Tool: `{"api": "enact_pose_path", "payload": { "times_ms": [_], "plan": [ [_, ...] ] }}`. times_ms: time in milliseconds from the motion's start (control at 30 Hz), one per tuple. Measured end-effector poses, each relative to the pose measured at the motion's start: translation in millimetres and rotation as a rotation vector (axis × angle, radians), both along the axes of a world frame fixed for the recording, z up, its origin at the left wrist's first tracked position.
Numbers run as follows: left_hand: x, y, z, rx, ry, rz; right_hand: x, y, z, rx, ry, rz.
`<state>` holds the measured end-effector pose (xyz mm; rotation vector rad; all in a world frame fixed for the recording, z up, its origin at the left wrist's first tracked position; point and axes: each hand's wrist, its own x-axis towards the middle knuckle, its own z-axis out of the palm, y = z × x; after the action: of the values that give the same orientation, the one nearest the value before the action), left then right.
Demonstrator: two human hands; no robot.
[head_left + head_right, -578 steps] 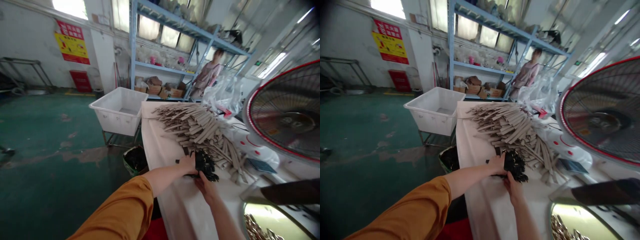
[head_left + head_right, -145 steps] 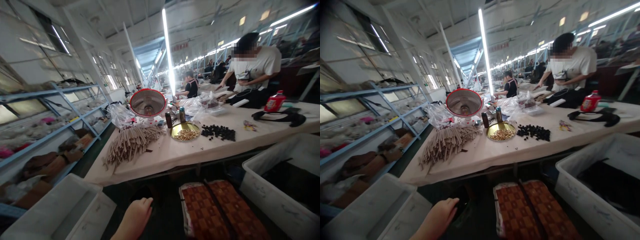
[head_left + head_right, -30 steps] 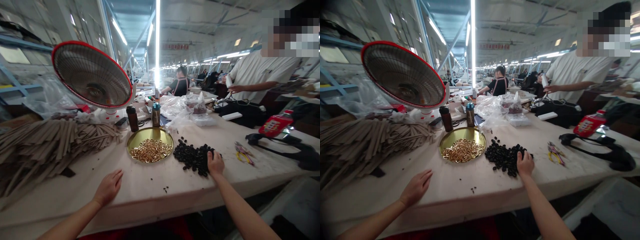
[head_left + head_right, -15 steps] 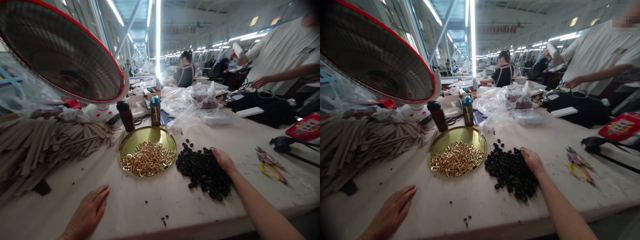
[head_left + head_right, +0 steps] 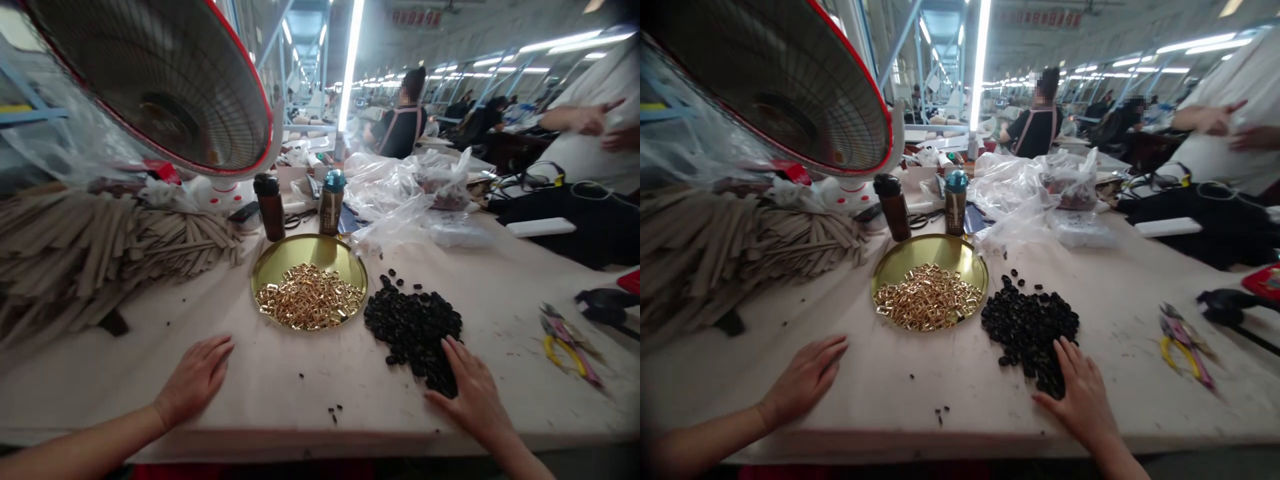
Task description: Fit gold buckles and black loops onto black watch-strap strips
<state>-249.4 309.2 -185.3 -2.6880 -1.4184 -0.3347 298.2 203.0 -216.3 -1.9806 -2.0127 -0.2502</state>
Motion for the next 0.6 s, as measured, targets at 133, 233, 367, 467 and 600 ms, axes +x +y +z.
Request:
{"api": "enact_pose_path", "payload": {
  "times_ms": [133,233,367,467,600],
  "plan": [
    [2.1,-7.2,5.5,-0.057,-0.038,0.033,-31.5,28.4,2.1,0.014,-0.044,-0.089],
    [1.8,-15.3,9.0,-0.072,-0.084,0.050,-47.1,37.1,7.2,0.073,-0.036,-0.126],
    [1.0,-24.5,12.4,-0.106,-0.168,0.048,-76.2,30.1,8.3,0.140,-0.057,-0.056],
    [-0.1,-29.2,12.9,-0.125,-0.225,0.062,-102.4,30.8,9.0,0.108,-0.085,0.010],
    [-4.5,-38.5,14.9,-0.107,-0.218,0.111,-116.6,39.7,6.0,0.179,-0.060,-0.093]
  ]
}}
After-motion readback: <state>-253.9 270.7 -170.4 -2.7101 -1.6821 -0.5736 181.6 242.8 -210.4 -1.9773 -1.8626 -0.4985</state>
